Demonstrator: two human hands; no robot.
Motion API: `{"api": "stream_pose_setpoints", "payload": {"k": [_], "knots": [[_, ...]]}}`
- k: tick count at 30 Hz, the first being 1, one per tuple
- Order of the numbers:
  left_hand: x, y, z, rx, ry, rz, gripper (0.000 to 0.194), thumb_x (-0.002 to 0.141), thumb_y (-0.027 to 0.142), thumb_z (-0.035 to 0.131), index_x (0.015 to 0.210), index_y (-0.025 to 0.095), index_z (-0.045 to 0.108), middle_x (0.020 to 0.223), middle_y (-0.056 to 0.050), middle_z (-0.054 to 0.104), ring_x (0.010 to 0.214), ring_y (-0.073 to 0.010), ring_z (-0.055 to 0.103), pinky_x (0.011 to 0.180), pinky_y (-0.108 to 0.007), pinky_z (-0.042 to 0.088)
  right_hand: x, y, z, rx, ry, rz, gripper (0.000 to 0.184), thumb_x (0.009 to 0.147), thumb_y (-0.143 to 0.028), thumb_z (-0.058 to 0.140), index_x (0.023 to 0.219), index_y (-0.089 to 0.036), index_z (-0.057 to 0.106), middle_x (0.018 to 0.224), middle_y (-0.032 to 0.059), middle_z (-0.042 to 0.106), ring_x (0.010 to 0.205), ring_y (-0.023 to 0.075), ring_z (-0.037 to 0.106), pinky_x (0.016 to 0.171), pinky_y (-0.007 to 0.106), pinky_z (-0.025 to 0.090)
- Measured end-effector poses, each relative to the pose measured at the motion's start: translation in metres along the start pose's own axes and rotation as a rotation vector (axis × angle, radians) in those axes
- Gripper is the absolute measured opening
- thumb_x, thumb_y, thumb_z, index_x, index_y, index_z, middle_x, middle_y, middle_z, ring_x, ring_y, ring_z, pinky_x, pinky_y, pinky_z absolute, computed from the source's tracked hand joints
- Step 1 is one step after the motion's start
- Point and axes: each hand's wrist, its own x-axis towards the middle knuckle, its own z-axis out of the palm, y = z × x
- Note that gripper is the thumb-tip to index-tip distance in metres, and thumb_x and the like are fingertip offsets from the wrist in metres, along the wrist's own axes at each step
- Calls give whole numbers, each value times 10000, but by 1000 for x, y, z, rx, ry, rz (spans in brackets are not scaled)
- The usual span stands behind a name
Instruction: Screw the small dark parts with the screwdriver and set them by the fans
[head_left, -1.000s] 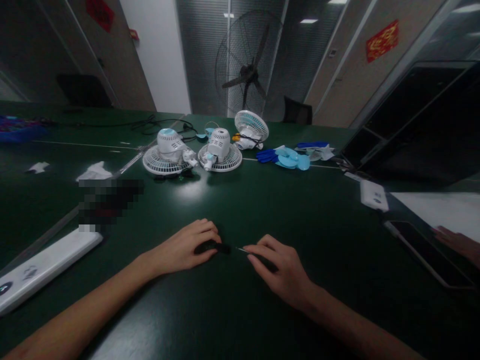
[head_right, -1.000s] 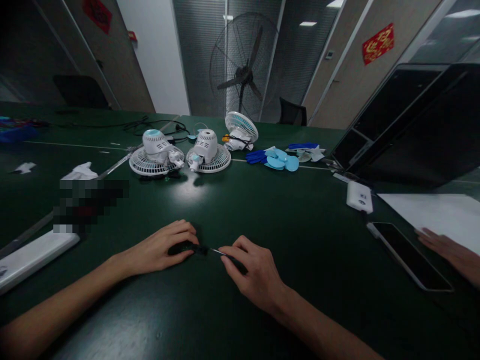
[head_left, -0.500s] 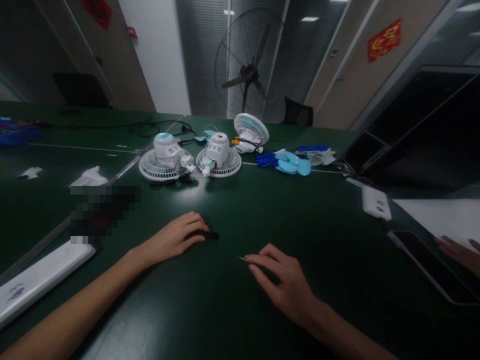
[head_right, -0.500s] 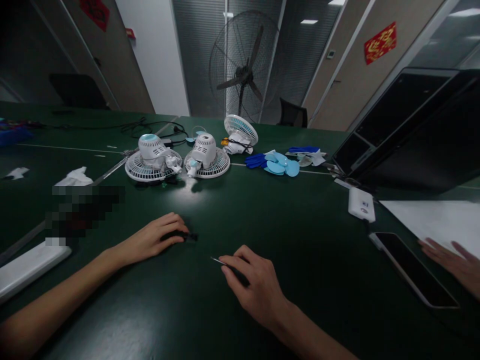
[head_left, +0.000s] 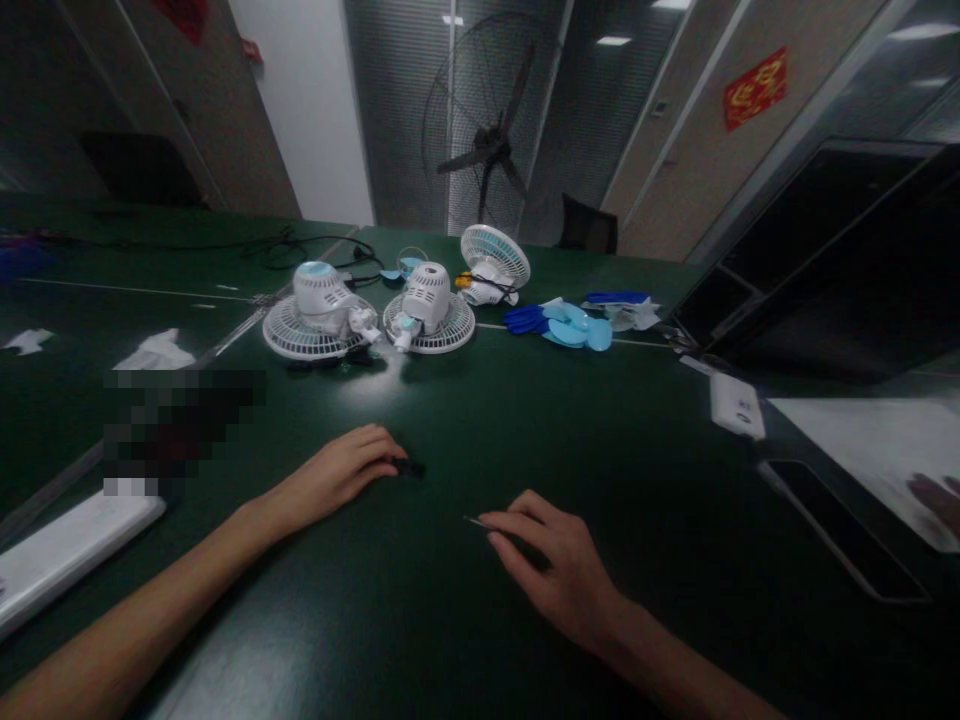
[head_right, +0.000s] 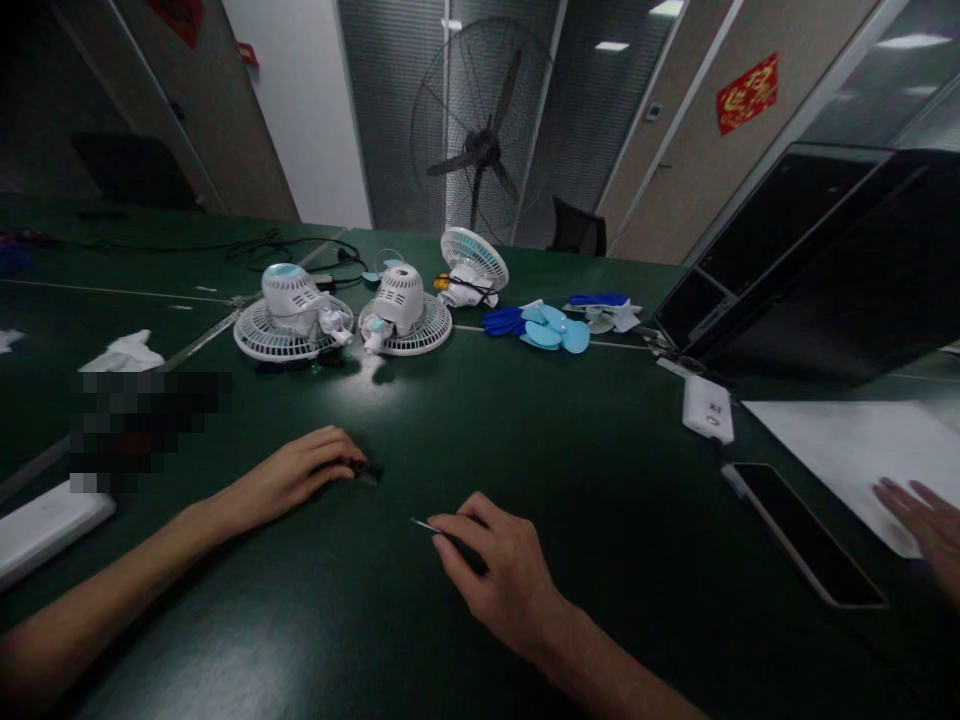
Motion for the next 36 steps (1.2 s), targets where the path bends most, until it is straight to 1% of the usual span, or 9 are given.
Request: {"api": "stream_pose_setpoints", "payload": {"k": [4, 9, 12, 16, 21, 27, 31, 33, 36], "knots": [[-7, -25, -12, 73, 70, -100, 296, 1098, 401, 470, 1261, 264, 676, 1225, -76, 661, 1119, -240, 630, 964, -355, 516, 0, 2, -1, 35, -13, 19, 259, 1056, -265, 572, 1251, -250, 742, 994, 47, 675, 809, 161, 656, 665, 283, 511], [-32, -81, -44, 284, 349, -373, 357, 1051, 450, 507, 1225, 201, 693, 1167, -100, 664, 1018, -267, 646, 868, -350, 504, 2, 6, -6, 111, -11, 77, 256, 1056, -275, 573, 1241, -258, 748, 1018, 50, 676, 845, 173, 658, 691, 291, 544], [-45, -97, -56, 374, 454, -498, 387, 1028, 429, 523, 1232, 142, 684, 1104, -95, 651, 934, -245, 639, 819, -328, 487, 2, 8, -9, 163, -10, 120, 250, 1057, -294, 570, 1214, -254, 760, 1029, 56, 680, 869, 184, 659, 709, 302, 559], [-50, -92, -62, 396, 499, -502, 392, 1006, 406, 535, 1255, 137, 674, 1044, -62, 634, 884, -216, 619, 790, -300, 465, 2, 9, -12, 197, -27, 134, 247, 1059, -311, 572, 1202, -251, 764, 1035, 55, 681, 884, 189, 660, 723, 310, 566], [-53, -82, -67, 328, 555, -497, 434, 968, 462, 577, 1284, 176, 658, 951, -20, 633, 834, -201, 624, 739, -275, 466, 2, 12, -11, 234, -45, 151, 238, 1063, -316, 576, 1201, -255, 761, 1053, 49, 678, 898, 186, 660, 740, 314, 568], [-55, -80, -67, 94, 629, -594, 577, 917, 578, 609, 1322, 170, 655, 1076, -61, 712, 887, -229, 692, 763, -298, 544, 2, 13, -11, 227, -38, 133, 226, 1063, -291, 585, 1203, -249, 757, 1056, 43, 679, 904, 181, 660, 753, 321, 559], [-52, -77, -67, 55, 638, -635, 628, 866, 650, 622, 1238, 153, 719, 1152, -105, 731, 917, -254, 712, 800, -331, 558, 2, 13, -11, 224, -30, 121, 228, 1063, -290, 592, 1214, -256, 759, 1051, 40, 684, 905, 176, 663, 760, 316, 553], [-52, -79, -66, 22, 642, -632, 632, 850, 663, 639, 1220, 158, 726, 1106, -97, 748, 921, -258, 718, 806, -333, 556, 2, 12, -11, 223, -25, 117, 232, 1063, -293, 592, 1217, -258, 762, 1040, 39, 684, 895, 174, 664, 754, 314, 548], [-53, -83, -63, -1, 672, -615, 596, 842, 638, 680, 1208, 170, 727, 966, -64, 756, 826, -234, 706, 743, -313, 549, 3, 11, -12, 220, -27, 115, 234, 1060, -295, 588, 1203, -253, 768, 1031, 41, 685, 881, 175, 664, 749, 317, 540]]}}
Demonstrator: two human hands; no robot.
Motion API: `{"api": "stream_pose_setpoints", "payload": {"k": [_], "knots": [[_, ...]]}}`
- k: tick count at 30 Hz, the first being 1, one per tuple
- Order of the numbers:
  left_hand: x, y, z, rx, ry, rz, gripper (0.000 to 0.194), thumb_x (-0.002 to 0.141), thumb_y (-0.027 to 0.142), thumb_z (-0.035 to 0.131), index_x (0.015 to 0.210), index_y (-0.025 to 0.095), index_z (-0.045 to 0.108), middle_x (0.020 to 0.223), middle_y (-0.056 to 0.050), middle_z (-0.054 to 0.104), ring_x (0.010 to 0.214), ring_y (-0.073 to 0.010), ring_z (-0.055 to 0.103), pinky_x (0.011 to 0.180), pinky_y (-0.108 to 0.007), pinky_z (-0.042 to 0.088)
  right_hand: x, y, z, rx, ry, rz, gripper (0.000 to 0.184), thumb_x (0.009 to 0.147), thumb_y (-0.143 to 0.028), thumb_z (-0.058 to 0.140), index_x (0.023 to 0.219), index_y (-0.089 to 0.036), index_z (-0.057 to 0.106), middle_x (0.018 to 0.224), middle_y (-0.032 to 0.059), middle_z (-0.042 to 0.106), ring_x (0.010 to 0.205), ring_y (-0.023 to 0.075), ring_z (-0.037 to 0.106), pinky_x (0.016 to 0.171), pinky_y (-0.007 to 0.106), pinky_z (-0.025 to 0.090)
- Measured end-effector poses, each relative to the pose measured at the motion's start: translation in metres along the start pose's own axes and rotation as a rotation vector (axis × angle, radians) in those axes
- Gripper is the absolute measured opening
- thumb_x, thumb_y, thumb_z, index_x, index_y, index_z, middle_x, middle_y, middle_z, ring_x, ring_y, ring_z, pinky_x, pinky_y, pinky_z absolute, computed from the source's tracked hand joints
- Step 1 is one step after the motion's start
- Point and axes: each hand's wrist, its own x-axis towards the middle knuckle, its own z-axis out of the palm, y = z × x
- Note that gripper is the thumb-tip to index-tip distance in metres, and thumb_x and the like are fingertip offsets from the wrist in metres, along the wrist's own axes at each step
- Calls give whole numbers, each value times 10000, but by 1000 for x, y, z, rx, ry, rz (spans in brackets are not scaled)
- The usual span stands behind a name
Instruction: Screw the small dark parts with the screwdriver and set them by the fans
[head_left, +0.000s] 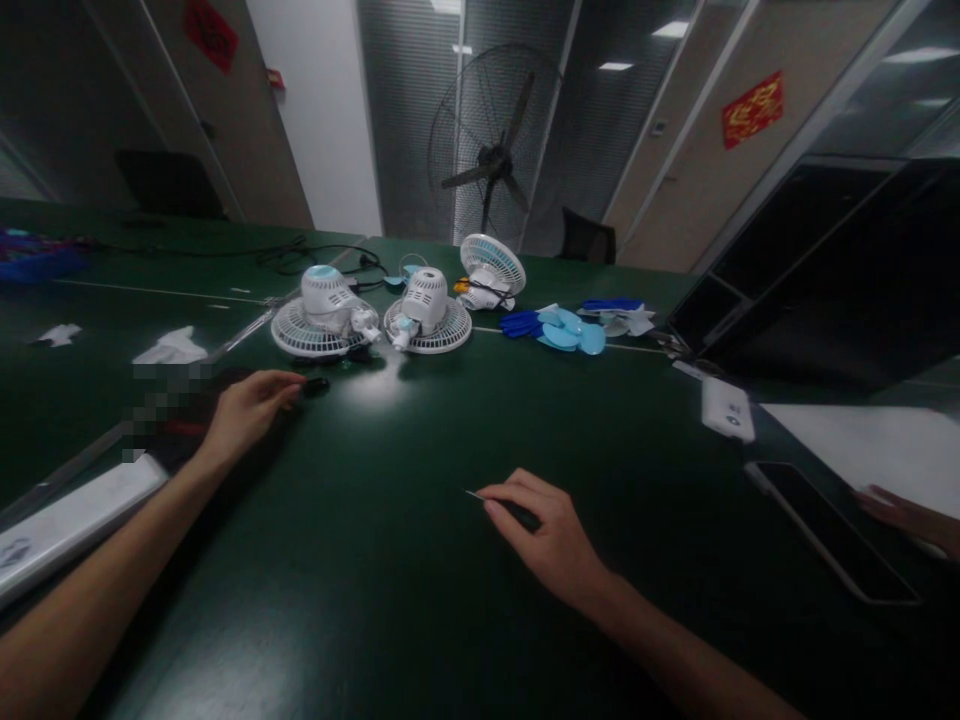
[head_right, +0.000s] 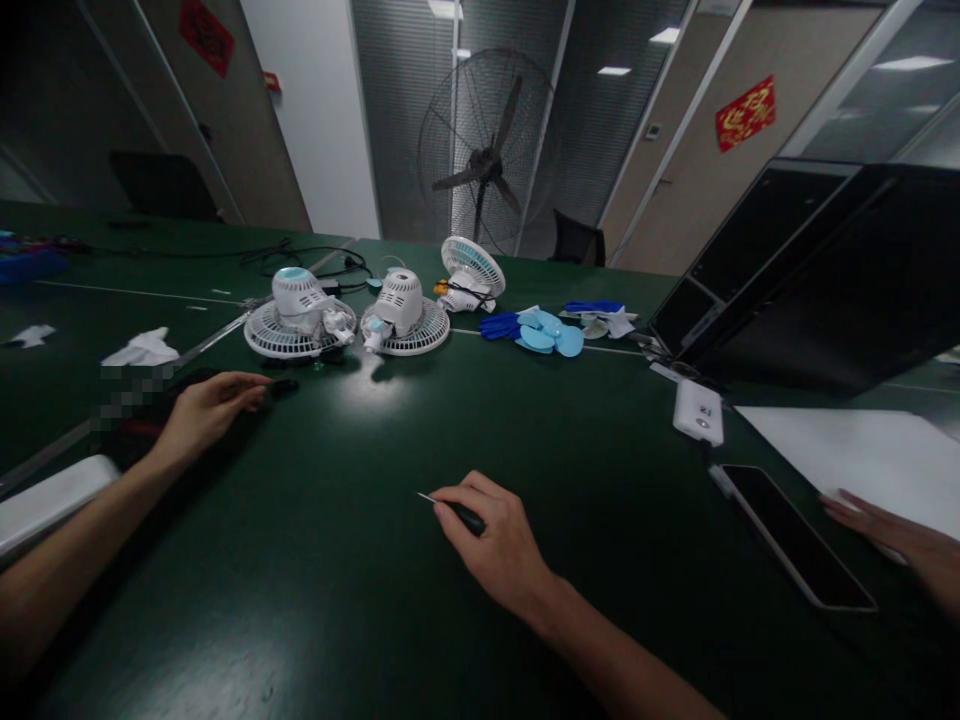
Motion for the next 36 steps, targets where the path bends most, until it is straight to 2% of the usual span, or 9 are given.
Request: {"api": "stream_pose_setpoints", "payload": {"k": [3, 9, 14, 17, 22, 25, 27, 31, 36], "knots": [[-1, 1, 6, -29, 68, 37, 532, 856, 590, 705, 1194, 180, 726, 963, -51, 747, 746, -199, 678, 680, -288, 536, 1, -2, -1, 3, -18, 10, 246, 1061, -307, 581, 1208, -247, 768, 1044, 47, 688, 889, 179, 665, 743, 313, 543], [-3, 19, 16, -63, 197, 28, 468, 869, 546, 710, 1157, 179, 742, 1007, -60, 771, 841, -211, 708, 742, -284, 542, 1, -4, -2, -13, -19, 14, 252, 1058, -307, 577, 1195, -226, 772, 1050, 60, 696, 892, 181, 666, 761, 314, 547], [-5, 20, 15, -3, 144, 60, 422, 916, 484, 671, 1195, 176, 745, 1184, -70, 762, 1037, -247, 712, 923, -331, 543, 1, -3, -2, -32, -11, 9, 235, 1057, -289, 587, 1194, -240, 770, 1038, 52, 697, 889, 182, 669, 757, 321, 549], [-5, 18, 15, 46, 130, 81, 405, 926, 453, 660, 1224, 192, 744, 1221, -52, 758, 1085, -254, 711, 992, -351, 530, 1, -2, -2, -25, -16, 14, 223, 1057, -285, 589, 1184, -239, 766, 1053, 55, 698, 896, 183, 671, 760, 317, 559], [-6, 21, 18, 45, 150, 74, 424, 939, 452, 660, 1259, 183, 728, 1195, -54, 777, 1077, -248, 723, 1014, -359, 533, 1, -1, -1, -8, -27, 17, 221, 1057, -278, 590, 1183, -238, 766, 1056, 52, 696, 902, 181, 672, 762, 312, 560], [-5, 25, 19, 102, 189, 91, 420, 944, 485, 661, 1241, 198, 737, 1193, -46, 775, 1021, -246, 722, 966, -359, 540, 2, -2, 0, -20, -18, 9, 217, 1052, -276, 598, 1179, -238, 770, 1036, 49, 695, 894, 181, 671, 764, 318, 551], [-2, 24, 20, 118, 162, 78, 424, 939, 486, 668, 1245, 201, 736, 1192, -42, 775, 1005, -246, 722, 940, -355, 540, 2, -2, 0, -35, -8, 8, 212, 1049, -275, 602, 1164, -234, 775, 1015, 48, 694, 878, 181, 669, 754, 321, 542], [4, 15, 21, 42, 58, 54, 432, 912, 444, 696, 1235, 159, 732, 1214, -69, 777, 1082, -253, 721, 1019, -361, 521, 2, -2, 1, -37, -1, 1, 211, 1047, -272, 603, 1165, -235, 775, 1010, 47, 691, 876, 178, 666, 753, 319, 539], [5, 12, 22, 40, 79, 50, 444, 898, 464, 708, 1239, 180, 731, 1219, -69, 780, 1109, -262, 722, 1031, -375, 524, 1, -2, 1, -32, -17, 4, 219, 1057, -283, 592, 1178, -239, 768, 1033, 49, 691, 882, 176, 666, 747, 311, 546]]}}
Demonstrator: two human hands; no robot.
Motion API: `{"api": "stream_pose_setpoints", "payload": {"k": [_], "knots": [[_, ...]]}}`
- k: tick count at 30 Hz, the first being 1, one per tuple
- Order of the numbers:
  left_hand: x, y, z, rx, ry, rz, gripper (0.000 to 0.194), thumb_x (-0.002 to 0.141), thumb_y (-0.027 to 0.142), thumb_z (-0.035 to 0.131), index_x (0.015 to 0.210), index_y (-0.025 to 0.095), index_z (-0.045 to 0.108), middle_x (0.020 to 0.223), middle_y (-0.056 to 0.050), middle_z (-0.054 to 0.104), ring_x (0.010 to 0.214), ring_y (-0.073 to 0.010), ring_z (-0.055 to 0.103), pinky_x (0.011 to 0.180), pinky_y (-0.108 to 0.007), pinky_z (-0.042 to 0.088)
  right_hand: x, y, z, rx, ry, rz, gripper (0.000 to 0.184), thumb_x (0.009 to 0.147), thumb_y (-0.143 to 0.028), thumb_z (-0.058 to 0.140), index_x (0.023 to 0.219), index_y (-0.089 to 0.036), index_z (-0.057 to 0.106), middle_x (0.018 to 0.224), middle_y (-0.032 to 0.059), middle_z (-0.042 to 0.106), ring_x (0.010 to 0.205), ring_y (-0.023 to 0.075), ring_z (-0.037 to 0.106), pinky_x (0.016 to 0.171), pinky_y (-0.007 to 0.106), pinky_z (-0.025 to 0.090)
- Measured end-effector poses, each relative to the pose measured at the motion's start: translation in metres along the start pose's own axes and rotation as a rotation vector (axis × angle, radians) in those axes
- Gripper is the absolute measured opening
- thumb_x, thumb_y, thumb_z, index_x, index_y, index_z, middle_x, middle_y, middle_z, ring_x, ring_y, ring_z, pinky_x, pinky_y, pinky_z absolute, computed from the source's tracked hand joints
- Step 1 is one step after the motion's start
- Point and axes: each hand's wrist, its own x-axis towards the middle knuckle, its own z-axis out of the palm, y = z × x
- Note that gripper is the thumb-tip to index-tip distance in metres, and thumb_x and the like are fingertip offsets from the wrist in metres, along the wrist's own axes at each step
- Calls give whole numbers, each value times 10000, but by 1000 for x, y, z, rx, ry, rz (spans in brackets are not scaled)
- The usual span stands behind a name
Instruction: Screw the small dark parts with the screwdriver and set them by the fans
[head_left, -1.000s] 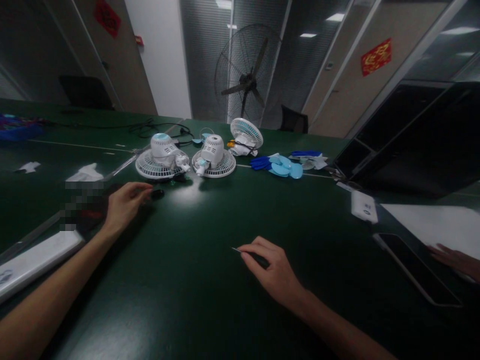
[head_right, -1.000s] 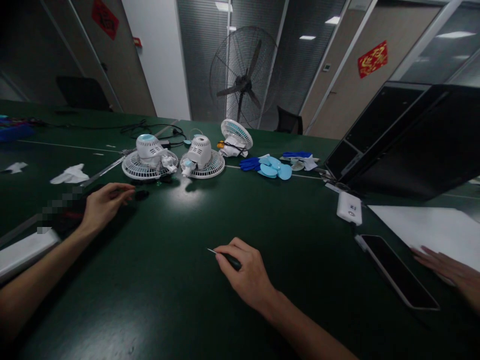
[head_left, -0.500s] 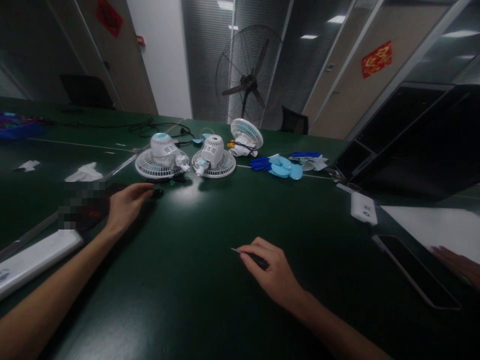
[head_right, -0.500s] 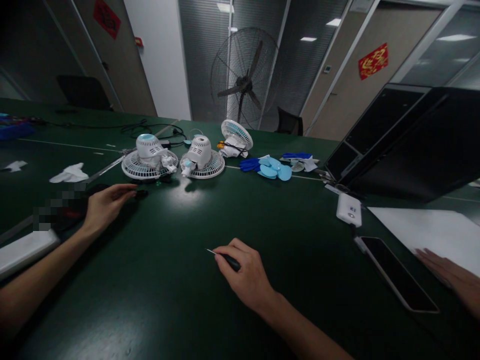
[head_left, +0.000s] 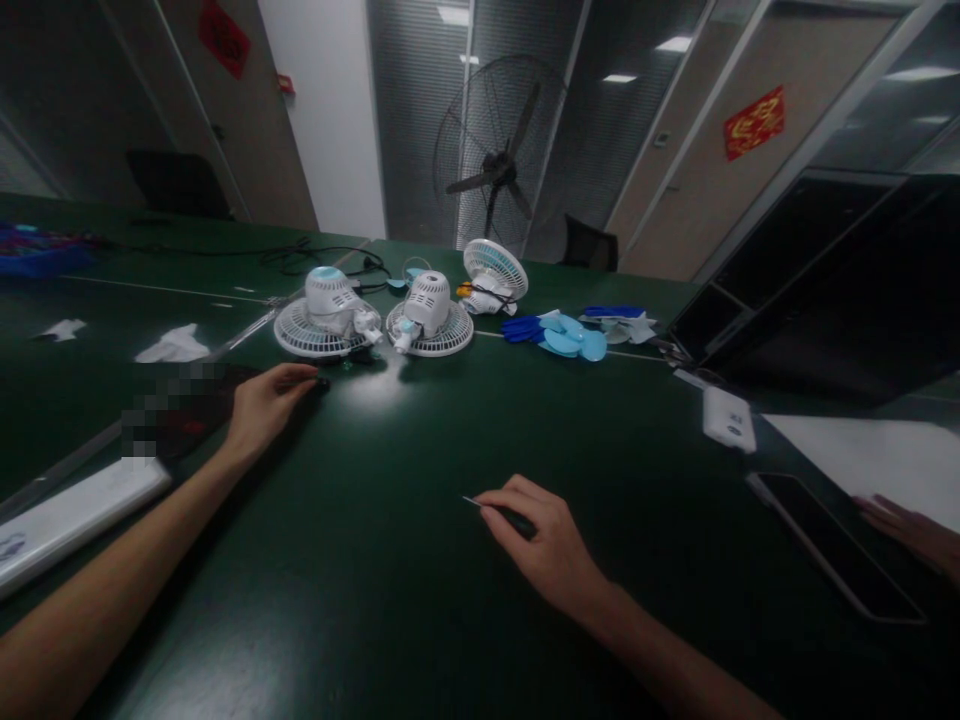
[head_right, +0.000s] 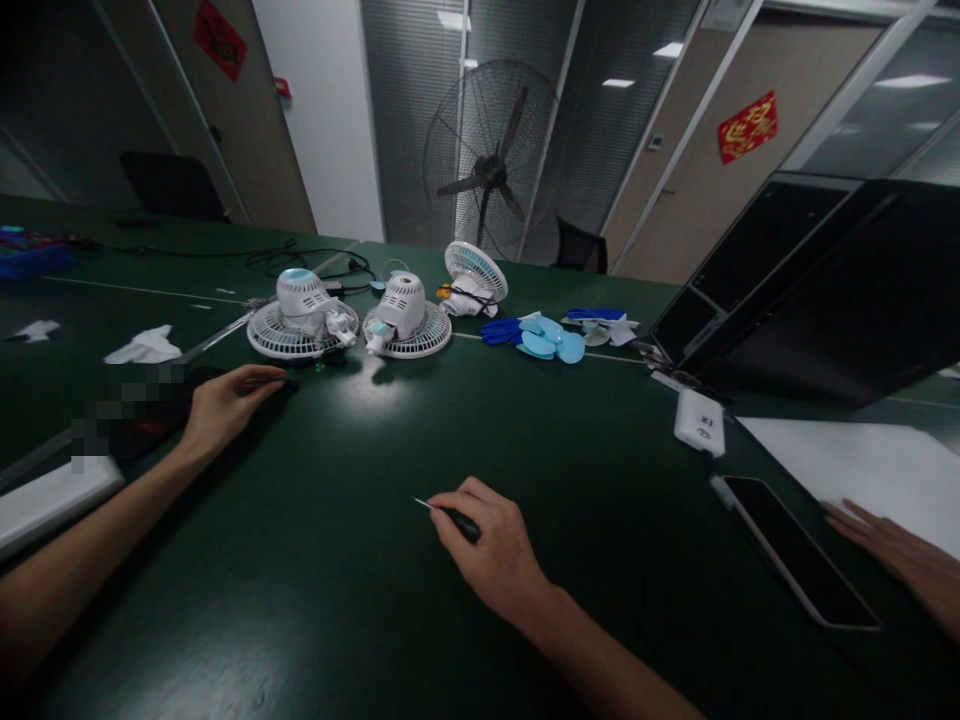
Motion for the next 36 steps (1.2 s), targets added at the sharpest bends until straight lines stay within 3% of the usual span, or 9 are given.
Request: {"api": "stream_pose_setpoints", "payload": {"k": [11, 18, 21, 25, 27, 30, 36], "knots": [[0, 8, 2, -29, -5, -22, 463, 836, 524, 721, 1175, 211, 750, 1175, -91, 790, 1077, -286, 753, 995, -389, 560, 1, -1, 0, -25, -10, 0, 225, 1057, -300, 581, 1161, -230, 769, 1045, 54, 702, 888, 180, 671, 748, 312, 554], [2, 4, 2, 135, -53, -6, 513, 850, 581, 682, 1175, 193, 765, 1159, -114, 774, 1042, -307, 716, 948, -408, 542, 1, -1, 1, -39, 20, -20, 221, 1048, -294, 596, 1157, -229, 776, 1022, 52, 707, 883, 184, 673, 756, 320, 559], [-9, 27, 12, 86, -206, 70, 481, 860, 594, 677, 1149, 220, 772, 1127, -95, 768, 978, -294, 708, 872, -395, 551, 1, 1, 1, -31, 16, -20, 222, 1048, -295, 599, 1171, -233, 773, 1034, 53, 708, 885, 183, 676, 760, 317, 564], [-44, 80, 37, -75, -549, 268, 332, 942, 519, 656, 1143, 278, 765, 1135, -63, 747, 973, -258, 694, 842, -373, 548, 0, 0, 0, -57, 25, -38, 223, 1043, -293, 604, 1175, -240, 775, 1024, 52, 707, 875, 181, 676, 750, 312, 554], [-64, 104, 49, -162, -666, 369, 249, 963, 447, 671, 1135, 287, 755, 1142, -52, 735, 1003, -239, 684, 866, -364, 538, -1, -1, 1, -91, 27, -63, 225, 1035, -280, 608, 1179, -244, 778, 1006, 50, 703, 857, 178, 673, 739, 310, 543], [-89, 124, 60, -224, -755, 469, 192, 983, 368, 689, 1150, 286, 735, 1137, -42, 723, 1055, -227, 666, 948, -382, 506, -2, -3, 2, -143, 13, -91, 239, 1025, -266, 609, 1192, -242, 779, 996, 51, 694, 841, 174, 664, 728, 304, 532], [-106, 133, 64, -240, -812, 547, 173, 993, 337, 704, 1156, 279, 706, 1105, -39, 718, 1053, -229, 646, 945, -388, 467, -2, -5, 6, -229, -56, -118, 251, 1016, -268, 614, 1206, -262, 779, 1002, 49, 678, 800, 167, 639, 684, 293, 507]]}}
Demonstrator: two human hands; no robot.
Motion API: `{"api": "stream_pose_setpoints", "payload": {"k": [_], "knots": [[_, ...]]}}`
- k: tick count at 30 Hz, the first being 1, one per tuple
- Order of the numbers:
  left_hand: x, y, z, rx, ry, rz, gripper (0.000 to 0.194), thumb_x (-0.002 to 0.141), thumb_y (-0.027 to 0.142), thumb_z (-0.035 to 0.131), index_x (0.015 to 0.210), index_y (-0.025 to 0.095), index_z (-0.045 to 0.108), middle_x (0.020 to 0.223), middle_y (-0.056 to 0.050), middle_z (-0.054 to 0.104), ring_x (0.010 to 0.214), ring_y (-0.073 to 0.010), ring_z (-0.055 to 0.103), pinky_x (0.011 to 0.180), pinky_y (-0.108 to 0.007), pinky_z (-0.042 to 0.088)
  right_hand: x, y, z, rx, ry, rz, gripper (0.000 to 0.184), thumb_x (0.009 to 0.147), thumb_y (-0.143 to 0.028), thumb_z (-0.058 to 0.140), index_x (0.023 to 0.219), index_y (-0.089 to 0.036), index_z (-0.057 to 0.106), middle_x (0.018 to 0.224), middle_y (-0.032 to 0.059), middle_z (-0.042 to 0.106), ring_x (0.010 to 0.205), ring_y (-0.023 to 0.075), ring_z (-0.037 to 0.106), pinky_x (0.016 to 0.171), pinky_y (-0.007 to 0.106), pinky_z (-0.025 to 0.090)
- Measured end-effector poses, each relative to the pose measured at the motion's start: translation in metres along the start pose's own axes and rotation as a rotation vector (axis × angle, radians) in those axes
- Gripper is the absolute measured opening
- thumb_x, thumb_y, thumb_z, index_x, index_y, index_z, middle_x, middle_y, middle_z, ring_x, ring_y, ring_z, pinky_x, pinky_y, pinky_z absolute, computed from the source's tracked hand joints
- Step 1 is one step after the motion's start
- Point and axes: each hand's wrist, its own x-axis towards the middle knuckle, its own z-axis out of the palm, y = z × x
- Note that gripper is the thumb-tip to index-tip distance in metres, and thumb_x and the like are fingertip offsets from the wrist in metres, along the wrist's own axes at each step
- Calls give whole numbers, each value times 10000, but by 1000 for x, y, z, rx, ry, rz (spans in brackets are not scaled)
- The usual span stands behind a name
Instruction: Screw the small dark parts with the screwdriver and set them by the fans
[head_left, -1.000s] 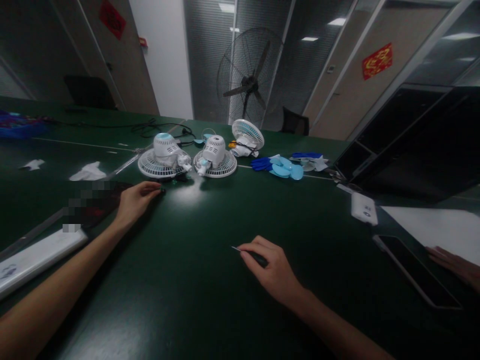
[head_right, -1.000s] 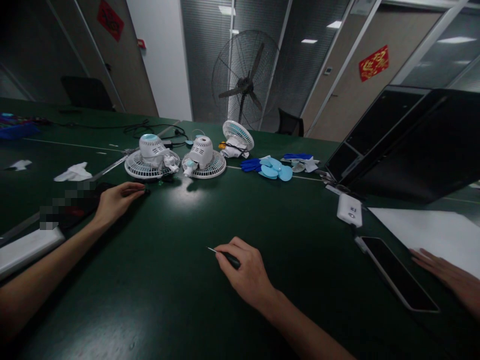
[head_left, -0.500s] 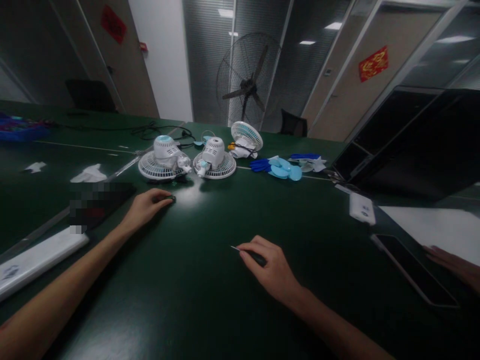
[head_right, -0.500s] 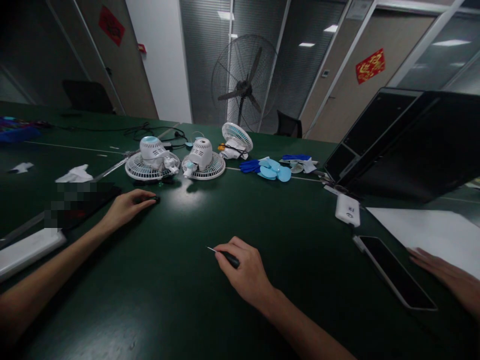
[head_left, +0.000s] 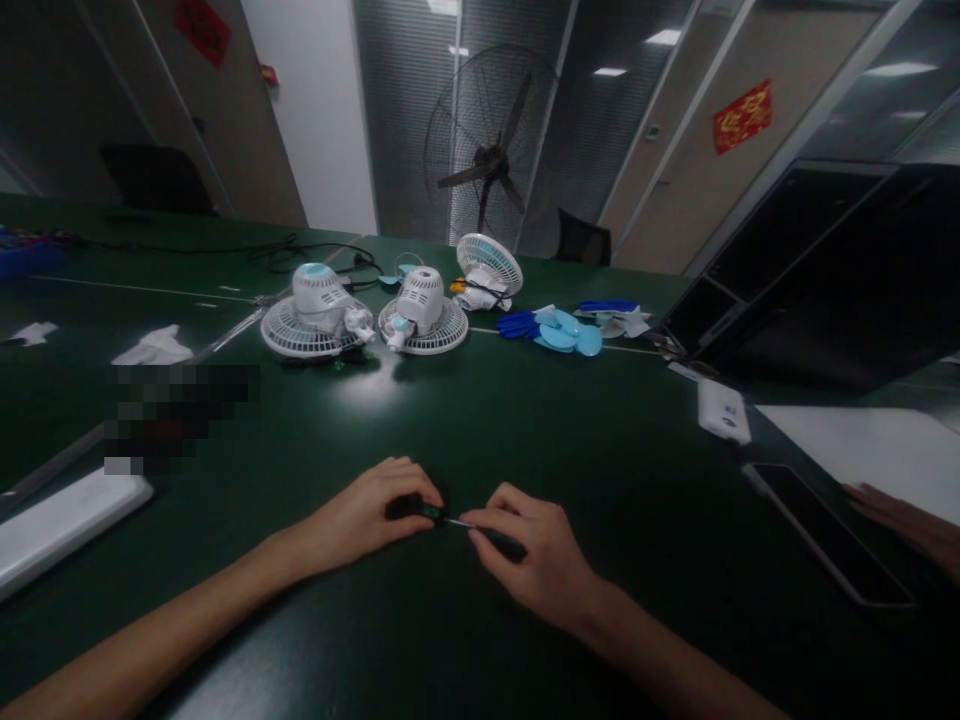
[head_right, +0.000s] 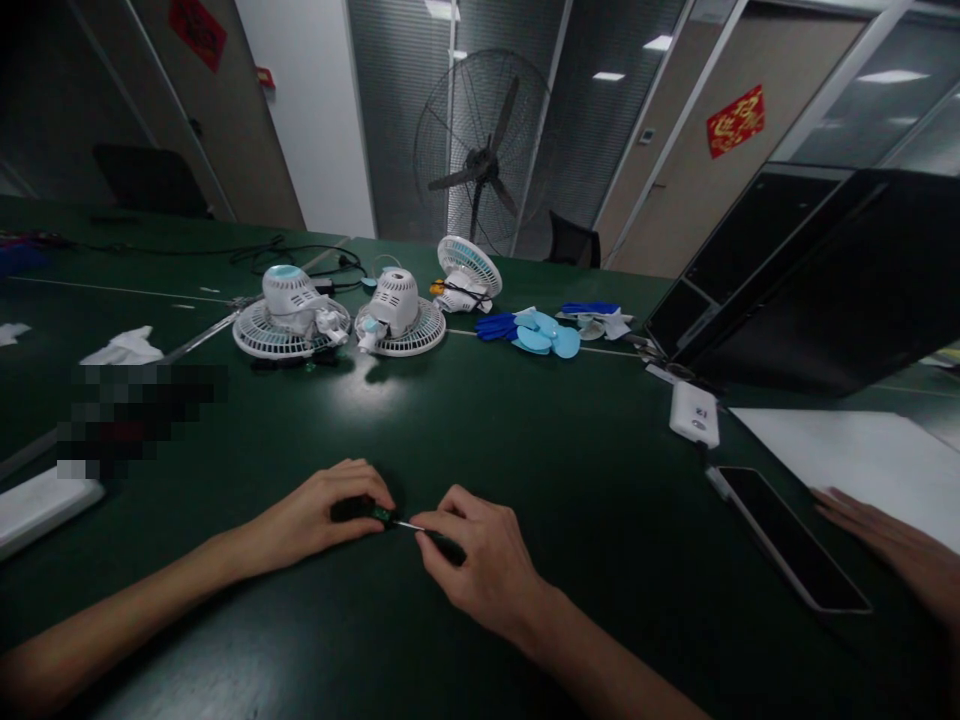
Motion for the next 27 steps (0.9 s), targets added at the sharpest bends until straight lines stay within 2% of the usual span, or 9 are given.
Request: {"api": "stream_pose_setpoints", "payload": {"k": [8, 13, 15, 17, 19, 21, 24, 26, 27], "knots": [[2, 10, 2, -7, -28, 39, 138, 1019, 327, 673, 1146, 276, 687, 1089, -33, 714, 1050, -224, 647, 974, -396, 431, 0, 3, 5, -32, -40, -31, 252, 1035, -257, 608, 1240, -289, 752, 1031, 33, 677, 821, 161, 649, 696, 293, 497], [3, 9, 5, -8, -49, 13, 118, 1008, 333, 689, 1098, 256, 692, 1058, -28, 702, 1017, -218, 637, 951, -391, 442, 2, 4, 10, 13, 13, -54, 252, 1078, -291, 563, 1265, -263, 729, 1030, 40, 668, 848, 165, 659, 738, 300, 506], [2, 8, 6, -13, -45, -22, 196, 989, 333, 714, 1173, 271, 686, 1064, -28, 694, 1018, -222, 634, 932, -389, 464, 2, 5, 11, 13, 28, -50, 248, 1078, -295, 566, 1262, -265, 729, 1032, 39, 665, 853, 167, 658, 745, 301, 507], [0, 8, 7, -39, -22, -64, 413, 964, 326, 740, 1358, 315, 617, 1100, -32, 682, 1026, -225, 635, 911, -385, 501, 3, 6, 11, 12, 41, -24, 245, 1074, -292, 574, 1262, -270, 730, 1032, 36, 662, 853, 169, 655, 740, 301, 507], [-1, 7, 7, -60, 15, -94, 654, 932, 322, 770, 1519, 363, 484, 1214, -48, 653, 1079, -234, 632, 924, -394, 535, 3, 5, 11, 24, 60, 6, 239, 1071, -281, 578, 1251, -274, 734, 1028, 33, 658, 847, 169, 652, 727, 298, 505], [-2, 7, 7, -54, 61, -106, 785, 901, 333, 795, 1578, 392, 402, 1409, -72, 565, 1227, -262, 591, 1013, -435, 535, 3, 4, 9, 44, 79, 36, 234, 1067, -269, 578, 1237, -272, 739, 1030, 33, 656, 839, 167, 650, 707, 294, 504], [-2, 6, 5, -6, 107, -116, 859, 870, 360, 821, 1596, 399, 364, 1608, -82, 388, 1446, -304, 444, 1171, -505, 450, 4, 2, 6, 76, 129, 71, 230, 1058, -258, 579, 1215, -259, 748, 1027, 39, 659, 848, 173, 652, 697, 291, 515], [-2, 6, 4, 46, 96, -100, 818, 869, 370, 823, 1571, 388, 404, 1627, -79, 372, 1477, -308, 415, 1212, -529, 409, 4, 2, 4, 120, 174, 104, 231, 1054, -260, 577, 1203, -249, 753, 1031, 45, 666, 863, 179, 658, 699, 291, 529], [-2, 6, 4, 77, 78, -81, 736, 880, 369, 814, 1528, 379, 465, 1624, -73, 384, 1473, -307, 422, 1215, -532, 405, 5, 2, 3, 145, 194, 124, 230, 1053, -265, 576, 1197, -245, 755, 1034, 48, 669, 872, 182, 661, 702, 291, 536]]}}
